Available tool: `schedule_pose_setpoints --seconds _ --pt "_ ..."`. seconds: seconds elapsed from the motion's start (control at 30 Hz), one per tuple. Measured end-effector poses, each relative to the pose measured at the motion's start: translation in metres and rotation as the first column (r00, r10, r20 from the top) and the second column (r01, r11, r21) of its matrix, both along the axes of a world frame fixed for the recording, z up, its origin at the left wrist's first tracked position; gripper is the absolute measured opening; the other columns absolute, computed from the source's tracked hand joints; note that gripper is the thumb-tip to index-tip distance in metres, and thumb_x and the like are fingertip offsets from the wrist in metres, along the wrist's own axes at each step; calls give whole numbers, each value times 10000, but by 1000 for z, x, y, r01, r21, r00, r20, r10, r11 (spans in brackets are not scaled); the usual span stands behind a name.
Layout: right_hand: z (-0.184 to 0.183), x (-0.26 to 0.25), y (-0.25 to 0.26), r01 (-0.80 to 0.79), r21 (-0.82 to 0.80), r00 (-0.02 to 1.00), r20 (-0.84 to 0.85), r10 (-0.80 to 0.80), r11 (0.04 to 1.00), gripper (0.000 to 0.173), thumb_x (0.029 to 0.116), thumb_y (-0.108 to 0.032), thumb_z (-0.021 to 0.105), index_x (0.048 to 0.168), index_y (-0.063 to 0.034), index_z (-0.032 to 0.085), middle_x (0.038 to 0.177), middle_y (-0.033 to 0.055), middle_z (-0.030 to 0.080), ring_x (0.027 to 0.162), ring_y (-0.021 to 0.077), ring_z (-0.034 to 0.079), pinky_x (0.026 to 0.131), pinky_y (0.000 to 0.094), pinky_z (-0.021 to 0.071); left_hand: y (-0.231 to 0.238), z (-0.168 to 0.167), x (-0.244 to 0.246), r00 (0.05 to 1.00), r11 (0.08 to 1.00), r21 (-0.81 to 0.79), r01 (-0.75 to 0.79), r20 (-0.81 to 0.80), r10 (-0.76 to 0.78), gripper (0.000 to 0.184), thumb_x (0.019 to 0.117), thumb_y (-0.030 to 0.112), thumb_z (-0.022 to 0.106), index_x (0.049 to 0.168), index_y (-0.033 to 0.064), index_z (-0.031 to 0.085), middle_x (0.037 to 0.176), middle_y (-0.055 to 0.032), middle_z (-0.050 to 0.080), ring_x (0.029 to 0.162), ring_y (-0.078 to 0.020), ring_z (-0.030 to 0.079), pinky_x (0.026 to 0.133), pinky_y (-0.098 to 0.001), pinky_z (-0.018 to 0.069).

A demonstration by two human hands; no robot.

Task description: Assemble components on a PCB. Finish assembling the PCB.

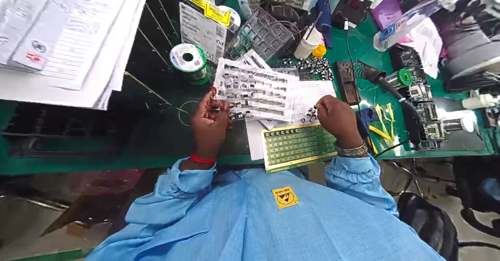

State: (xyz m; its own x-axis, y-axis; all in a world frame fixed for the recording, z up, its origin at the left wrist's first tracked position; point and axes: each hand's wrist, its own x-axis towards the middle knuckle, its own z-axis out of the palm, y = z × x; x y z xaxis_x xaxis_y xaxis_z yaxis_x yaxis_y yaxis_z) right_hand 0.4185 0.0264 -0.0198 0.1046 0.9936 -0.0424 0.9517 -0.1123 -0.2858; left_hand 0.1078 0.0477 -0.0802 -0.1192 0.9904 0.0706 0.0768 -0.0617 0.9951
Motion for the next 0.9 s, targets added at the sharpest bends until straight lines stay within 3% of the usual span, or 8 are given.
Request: schedule_pose_setpoints --seconds 0.3,0.37,0.5,0.57,0.7,0.9 --pt "-13 2 -4 23 -46 999 -33 -25 999 235 1025 -167 565 1068 -9 732 939 229 718 888 448 693 756 682 497 0 2 1 1000 1000 -12 -12 5 12 520 972 96 624 1428 -77 442 984 -40 656 652 -21 649 580 -201 585" --pt "-7 -5 0 -18 65 998 -51 21 998 239 1023 -162 564 1082 -21 749 982 220 730 910 432 702 774 675 512 0 2 0 1000 1000 -13 -10 15 11 518 972 89 618 1430 -76 442 983 -48 656 651 -24 643 579 -203 581" --pt "3 -36 16 -221 360 947 -143 288 906 202 991 -158 623 1077 -42 765 985 143 738 876 280 712 795 496 574 0 3 1 1000 1000 -25 -4 10 5 511 977 95 619 1436 -60 457 1004 -62 667 656 -27 642 590 -203 578" --pt "7 -60 29 -329 411 896 -149 418 850 179 971 -145 649 1054 -47 774 979 129 744 893 272 709 814 473 571 0 3 0 1000 1000 -25 -12 3 12 511 975 103 627 1434 -55 467 1002 -63 676 645 -25 639 582 -200 573" --pt "6 -102 53 -483 368 839 -68 541 795 153 947 -106 667 1024 -61 792 951 151 736 904 346 701 788 521 557 1 0 0 1000 999 -23 -22 -4 22 506 975 121 621 1428 -55 482 995 -72 686 646 -43 651 591 -222 584" --pt "10 -118 73 -579 140 814 41 579 803 146 945 -103 659 979 -65 796 934 190 730 925 422 693 770 621 532 4 -6 2 1000 1000 1 -18 2 18 474 978 126 609 1400 -69 515 996 -100 699 656 -61 649 594 -239 576"
